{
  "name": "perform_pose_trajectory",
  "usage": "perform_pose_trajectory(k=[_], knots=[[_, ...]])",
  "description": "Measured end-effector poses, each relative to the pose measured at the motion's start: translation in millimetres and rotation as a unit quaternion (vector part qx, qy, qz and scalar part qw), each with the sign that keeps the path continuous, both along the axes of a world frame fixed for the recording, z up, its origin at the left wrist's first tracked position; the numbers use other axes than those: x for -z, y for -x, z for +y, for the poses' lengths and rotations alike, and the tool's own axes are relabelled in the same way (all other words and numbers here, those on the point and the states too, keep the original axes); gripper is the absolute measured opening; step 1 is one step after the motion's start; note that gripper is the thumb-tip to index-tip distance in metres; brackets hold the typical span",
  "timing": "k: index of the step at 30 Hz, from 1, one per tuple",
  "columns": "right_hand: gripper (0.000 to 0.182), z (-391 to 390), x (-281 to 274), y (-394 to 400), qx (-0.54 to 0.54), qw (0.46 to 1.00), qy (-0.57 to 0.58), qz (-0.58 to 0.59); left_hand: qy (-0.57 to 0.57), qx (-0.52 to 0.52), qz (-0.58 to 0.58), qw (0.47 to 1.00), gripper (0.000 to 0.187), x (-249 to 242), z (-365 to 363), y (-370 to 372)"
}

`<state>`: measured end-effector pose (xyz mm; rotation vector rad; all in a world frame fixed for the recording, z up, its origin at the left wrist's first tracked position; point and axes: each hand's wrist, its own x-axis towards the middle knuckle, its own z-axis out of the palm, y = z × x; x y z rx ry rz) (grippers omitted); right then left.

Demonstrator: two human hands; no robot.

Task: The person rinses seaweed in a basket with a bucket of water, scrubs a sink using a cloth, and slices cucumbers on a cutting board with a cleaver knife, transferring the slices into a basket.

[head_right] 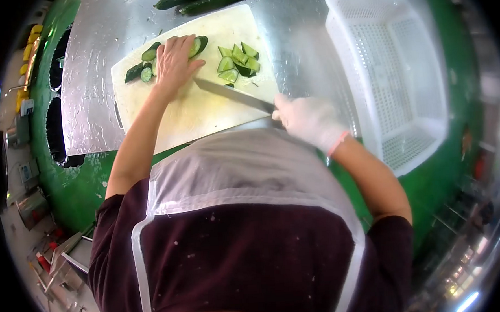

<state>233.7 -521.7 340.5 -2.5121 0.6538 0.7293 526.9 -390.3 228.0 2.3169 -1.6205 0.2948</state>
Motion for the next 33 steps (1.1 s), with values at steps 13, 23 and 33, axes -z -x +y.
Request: perform_pose_trajectory(k=[13,23,33], knots=[[0.031,-10.9,39.5,3.7,0.120,0.989,-0.021,-0.082,-0.018,0.217,0.158,0.963,0.050,2.3,35.6,65.4],[0.019,10.3,10.4,16.2,0.017,0.997,0.045,-0.054,0.058,0.192,0.134,0.970,0.039,23.1,47.8,114.6],[0.017,15.2,23.1,6.8,0.003,0.998,0.043,-0.046,0.060,0.174,0.143,0.973,0.037,31.7,43.9,117.0]])
